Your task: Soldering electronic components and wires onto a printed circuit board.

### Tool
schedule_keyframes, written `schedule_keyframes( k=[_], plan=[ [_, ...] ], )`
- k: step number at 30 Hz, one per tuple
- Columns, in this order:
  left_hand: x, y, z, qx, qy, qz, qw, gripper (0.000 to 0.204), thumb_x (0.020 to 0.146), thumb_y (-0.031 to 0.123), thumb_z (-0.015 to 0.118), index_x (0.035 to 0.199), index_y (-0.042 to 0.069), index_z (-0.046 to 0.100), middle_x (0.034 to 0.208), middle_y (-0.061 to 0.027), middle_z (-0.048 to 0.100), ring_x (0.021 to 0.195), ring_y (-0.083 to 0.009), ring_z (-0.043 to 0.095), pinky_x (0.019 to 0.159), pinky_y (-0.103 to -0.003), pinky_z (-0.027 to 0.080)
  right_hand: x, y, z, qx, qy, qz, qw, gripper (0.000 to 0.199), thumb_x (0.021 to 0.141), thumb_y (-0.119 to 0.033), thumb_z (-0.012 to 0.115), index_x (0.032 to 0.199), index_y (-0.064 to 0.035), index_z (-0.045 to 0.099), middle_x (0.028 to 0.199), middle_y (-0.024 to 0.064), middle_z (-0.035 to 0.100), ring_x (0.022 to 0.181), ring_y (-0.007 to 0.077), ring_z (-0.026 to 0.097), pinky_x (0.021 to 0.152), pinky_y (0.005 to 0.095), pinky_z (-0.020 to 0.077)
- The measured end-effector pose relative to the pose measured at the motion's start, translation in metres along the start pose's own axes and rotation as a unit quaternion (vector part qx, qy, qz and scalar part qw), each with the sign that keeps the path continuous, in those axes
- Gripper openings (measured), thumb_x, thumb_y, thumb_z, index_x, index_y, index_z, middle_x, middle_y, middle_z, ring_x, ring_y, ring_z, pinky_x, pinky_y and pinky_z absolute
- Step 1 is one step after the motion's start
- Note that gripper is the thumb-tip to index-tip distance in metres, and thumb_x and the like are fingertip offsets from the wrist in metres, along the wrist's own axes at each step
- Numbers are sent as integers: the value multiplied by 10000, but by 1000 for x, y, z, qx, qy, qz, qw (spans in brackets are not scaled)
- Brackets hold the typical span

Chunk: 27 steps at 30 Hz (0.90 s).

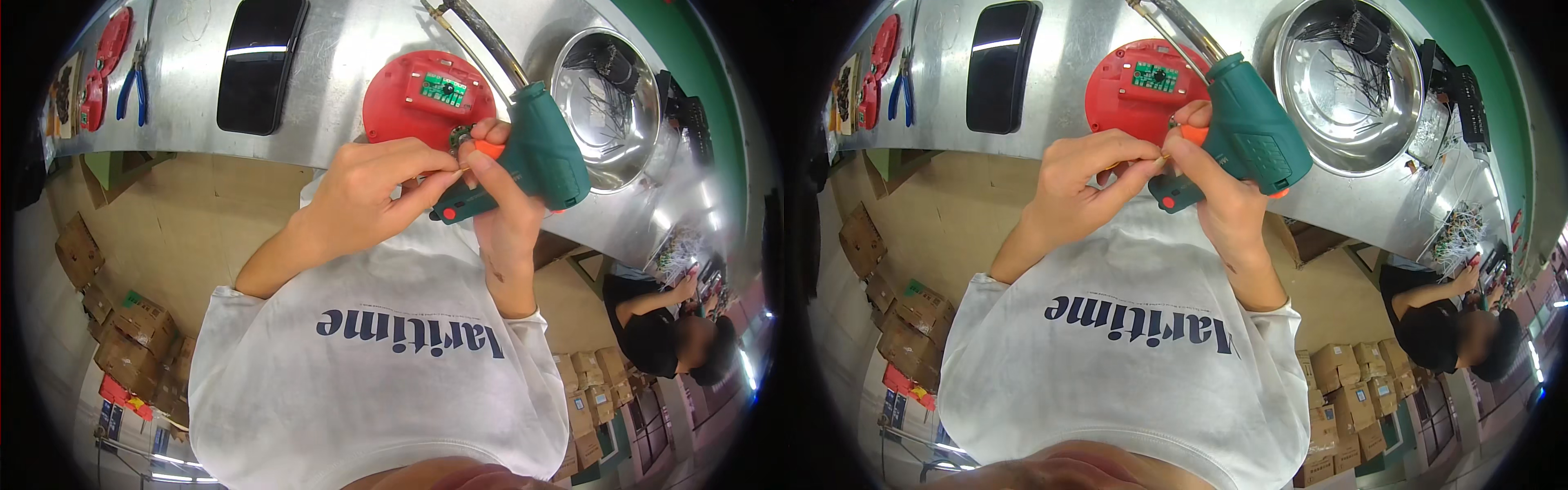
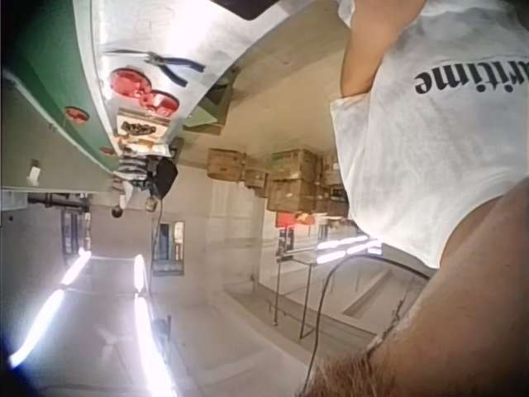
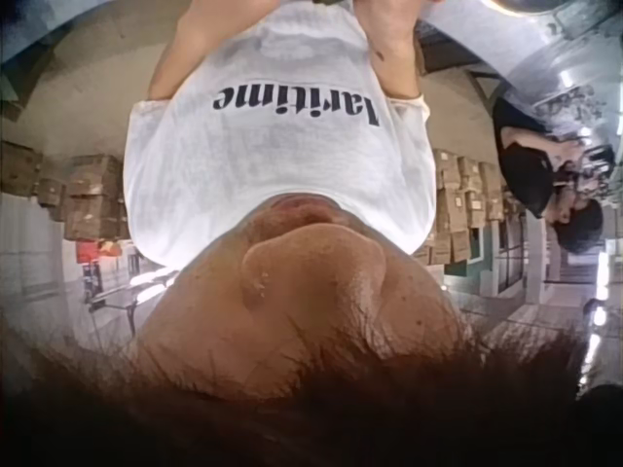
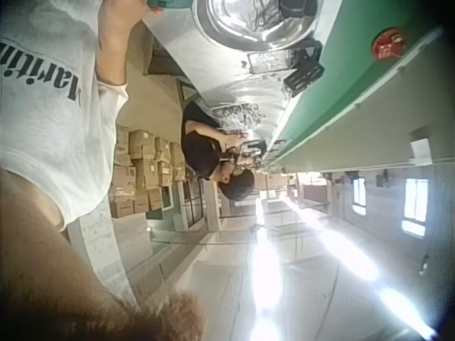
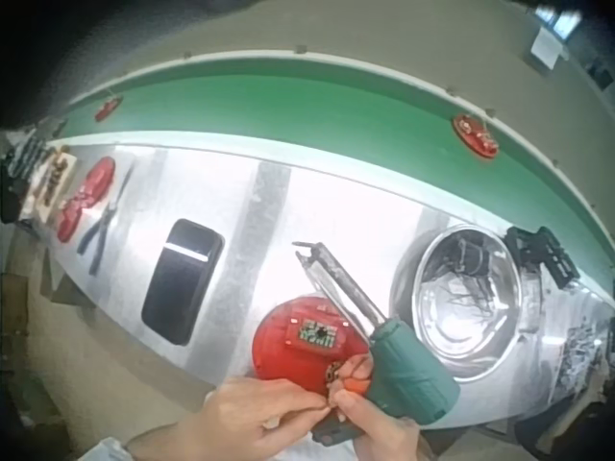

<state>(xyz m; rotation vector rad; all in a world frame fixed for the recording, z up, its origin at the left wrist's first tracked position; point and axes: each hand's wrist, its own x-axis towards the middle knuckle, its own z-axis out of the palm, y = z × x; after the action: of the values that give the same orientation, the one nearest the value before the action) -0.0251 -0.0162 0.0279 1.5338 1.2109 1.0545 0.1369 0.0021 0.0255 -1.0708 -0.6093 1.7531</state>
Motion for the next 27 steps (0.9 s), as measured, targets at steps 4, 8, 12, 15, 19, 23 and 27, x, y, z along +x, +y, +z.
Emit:
schedule_keyframes(
  k=[4, 8, 12, 15, 19, 23, 27],
  plan=[
    [0, 1, 2, 7, 6, -7, 1000, 98, 779, -37, 660, 871, -4, 666, 742, -76, 662, 570, -127, 593, 488, -220, 436, 0, 0, 2, -5, 7, -4, 1000, 276, 767, 68, 603, 1021, -13, 535, 1026, 128, 549, 794, 183, 575, 658, 269, 439],
    [0, 5, 1, 22, 2, -25, 999, 97, 776, -38, 663, 869, -9, 666, 742, -74, 666, 584, -124, 604, 487, -216, 432, -1, 3, -3, -30, -15, -51, 998, 290, 770, 64, 613, 1039, -8, 531, 1038, 126, 545, 823, 185, 586, 684, 271, 453],
    [-3, 5, 8, 32, 34, -19, 999, 109, 772, -33, 673, 879, -10, 674, 746, -76, 673, 579, -122, 602, 486, -211, 425, -2, 4, 0, -87, 1, -93, 992, 298, 777, 56, 613, 1056, -7, 527, 1048, 126, 543, 852, 183, 584, 694, 273, 456],
    [-4, 4, 10, 47, 64, 5, 997, 97, 773, -23, 687, 868, -16, 666, 725, -101, 653, 543, -163, 603, 477, -254, 454, -1, 4, -4, -121, -10, -114, 986, 302, 783, 43, 612, 1068, -8, 524, 1052, 124, 539, 881, 183, 575, 704, 269, 451],
    [-4, 8, 9, -4, 54, -43, 998, 116, 783, -24, 679, 899, -16, 675, 758, -104, 671, 563, -150, 619, 501, -247, 470, -2, 2, -7, 3, -17, -14, 1000, 294, 787, 36, 604, 1066, -12, 527, 1073, 120, 531, 888, 179, 569, 715, 267, 443],
    [-4, 6, 11, -29, 56, -49, 997, 112, 793, -20, 672, 906, -17, 676, 767, -105, 674, 573, -145, 626, 509, -242, 472, -2, 1, -3, 47, -6, 17, 999, 298, 781, 45, 598, 1065, -16, 529, 1097, 120, 527, 877, 180, 575, 719, 268, 443],
    [-3, 6, 10, -30, 50, -54, 997, 114, 792, -23, 669, 907, -20, 674, 764, -105, 672, 572, -148, 625, 508, -241, 470, -3, -1, 1, 44, 7, 20, 999, 299, 780, 49, 601, 1063, -18, 530, 1088, 119, 533, 875, 181, 581, 721, 270, 447]
  ],
)
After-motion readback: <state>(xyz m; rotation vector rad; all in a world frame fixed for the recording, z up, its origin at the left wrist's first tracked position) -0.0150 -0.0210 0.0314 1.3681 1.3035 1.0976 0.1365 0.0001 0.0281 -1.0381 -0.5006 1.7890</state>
